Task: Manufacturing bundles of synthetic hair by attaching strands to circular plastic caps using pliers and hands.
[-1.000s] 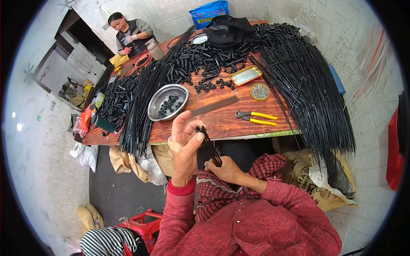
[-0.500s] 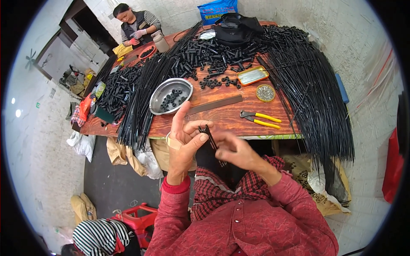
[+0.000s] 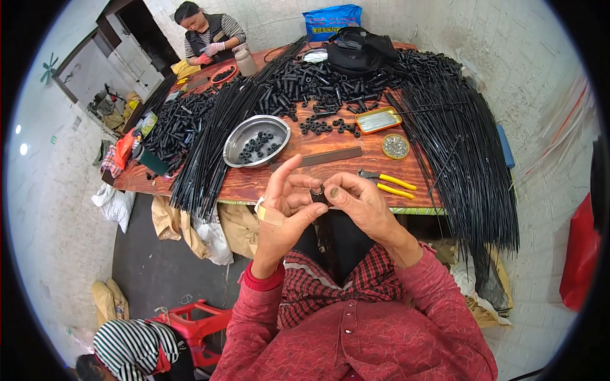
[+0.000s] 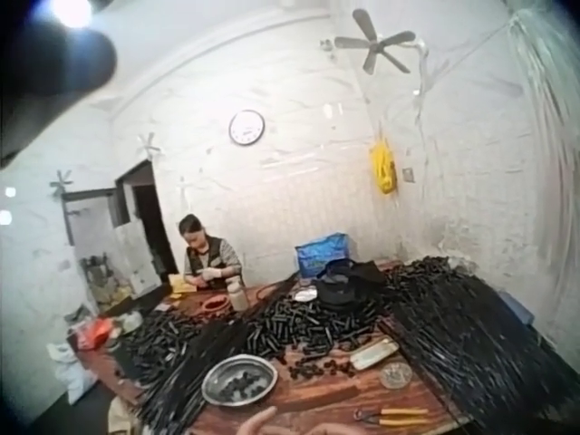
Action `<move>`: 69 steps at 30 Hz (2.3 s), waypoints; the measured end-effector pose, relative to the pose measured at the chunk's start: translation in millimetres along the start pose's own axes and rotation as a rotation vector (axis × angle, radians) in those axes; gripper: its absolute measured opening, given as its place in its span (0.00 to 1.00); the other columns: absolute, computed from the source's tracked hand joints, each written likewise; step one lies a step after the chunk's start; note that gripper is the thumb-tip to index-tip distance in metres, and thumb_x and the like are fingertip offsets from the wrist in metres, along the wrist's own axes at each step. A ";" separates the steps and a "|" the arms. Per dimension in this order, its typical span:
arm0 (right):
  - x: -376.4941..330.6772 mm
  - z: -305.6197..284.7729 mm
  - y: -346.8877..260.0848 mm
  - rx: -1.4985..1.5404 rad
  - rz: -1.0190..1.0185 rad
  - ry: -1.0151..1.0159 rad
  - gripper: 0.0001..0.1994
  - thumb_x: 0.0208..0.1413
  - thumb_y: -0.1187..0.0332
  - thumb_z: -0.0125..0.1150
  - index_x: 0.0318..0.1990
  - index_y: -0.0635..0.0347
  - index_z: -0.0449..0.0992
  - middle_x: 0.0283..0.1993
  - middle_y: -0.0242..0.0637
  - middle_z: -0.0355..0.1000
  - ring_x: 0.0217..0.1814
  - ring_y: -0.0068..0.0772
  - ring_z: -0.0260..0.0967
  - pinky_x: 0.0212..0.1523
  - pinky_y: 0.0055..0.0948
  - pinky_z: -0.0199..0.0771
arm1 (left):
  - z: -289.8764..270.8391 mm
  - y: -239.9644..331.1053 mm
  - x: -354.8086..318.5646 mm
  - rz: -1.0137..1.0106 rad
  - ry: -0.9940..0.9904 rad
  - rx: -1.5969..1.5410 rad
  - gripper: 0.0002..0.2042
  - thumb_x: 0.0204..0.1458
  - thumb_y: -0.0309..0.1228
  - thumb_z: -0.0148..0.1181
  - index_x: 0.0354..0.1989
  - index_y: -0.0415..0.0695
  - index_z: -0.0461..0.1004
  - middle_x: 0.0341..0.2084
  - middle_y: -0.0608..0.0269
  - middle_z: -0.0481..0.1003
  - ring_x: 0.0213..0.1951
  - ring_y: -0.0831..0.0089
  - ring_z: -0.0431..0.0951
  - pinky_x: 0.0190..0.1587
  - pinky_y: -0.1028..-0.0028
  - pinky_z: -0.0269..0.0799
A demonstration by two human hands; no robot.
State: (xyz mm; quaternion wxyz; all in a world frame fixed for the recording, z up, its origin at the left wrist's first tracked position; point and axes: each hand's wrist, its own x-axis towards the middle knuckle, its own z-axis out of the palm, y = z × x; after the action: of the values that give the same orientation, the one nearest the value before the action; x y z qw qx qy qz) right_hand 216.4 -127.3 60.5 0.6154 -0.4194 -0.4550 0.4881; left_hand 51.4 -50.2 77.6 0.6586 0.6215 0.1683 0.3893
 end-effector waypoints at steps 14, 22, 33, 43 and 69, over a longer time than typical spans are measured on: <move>9.4 9.3 4.0 0.303 0.068 -0.088 0.11 0.59 0.59 0.57 0.36 0.57 0.74 0.34 0.22 0.68 0.34 0.13 0.60 0.37 0.16 0.60 | -8.6 -0.2 4.9 -0.074 -0.060 -0.148 0.42 0.39 0.11 0.67 0.67 0.39 0.57 0.30 0.71 0.67 0.32 0.85 0.71 0.38 0.84 0.73; 10.4 6.3 3.5 0.272 0.044 -0.161 0.11 0.56 0.57 0.55 0.32 0.56 0.70 0.34 0.25 0.64 0.37 0.18 0.60 0.40 0.23 0.61 | -11.0 -3.7 6.7 -0.110 -0.143 -0.328 0.44 0.37 0.12 0.68 0.68 0.39 0.55 0.28 0.72 0.64 0.31 0.84 0.70 0.36 0.83 0.75; 9.5 12.9 -6.2 0.338 0.089 -0.187 0.18 0.55 0.50 0.59 0.27 0.52 0.64 0.30 0.24 0.59 0.36 0.20 0.56 0.39 0.23 0.58 | -15.1 1.2 1.5 -0.092 -0.204 -0.313 0.40 0.39 0.16 0.70 0.65 0.38 0.60 0.29 0.72 0.64 0.33 0.81 0.70 0.39 0.81 0.72; 9.2 13.0 -3.1 0.367 0.105 -0.199 0.18 0.57 0.49 0.61 0.30 0.53 0.66 0.32 0.25 0.63 0.35 0.20 0.60 0.38 0.23 0.62 | -13.0 13.7 -4.3 -0.035 -0.165 -0.189 0.31 0.45 0.14 0.66 0.60 0.36 0.64 0.34 0.62 0.74 0.37 0.71 0.79 0.44 0.73 0.79; 1.2 15.7 21.3 0.123 -0.068 -0.159 0.14 0.60 0.61 0.63 0.42 0.63 0.72 0.35 0.25 0.70 0.34 0.13 0.63 0.35 0.16 0.65 | -22.2 23.2 -5.4 -0.092 -0.113 0.008 0.07 0.50 0.20 0.64 0.36 0.38 0.73 0.33 0.66 0.72 0.34 0.83 0.72 0.37 0.83 0.68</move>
State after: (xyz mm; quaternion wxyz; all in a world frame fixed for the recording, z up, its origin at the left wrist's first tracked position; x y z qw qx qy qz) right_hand 196.6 -121.3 44.0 0.6183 -0.3253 -0.4854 0.5256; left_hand 25.2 -40.7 94.5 0.6818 0.6369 0.1607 0.3221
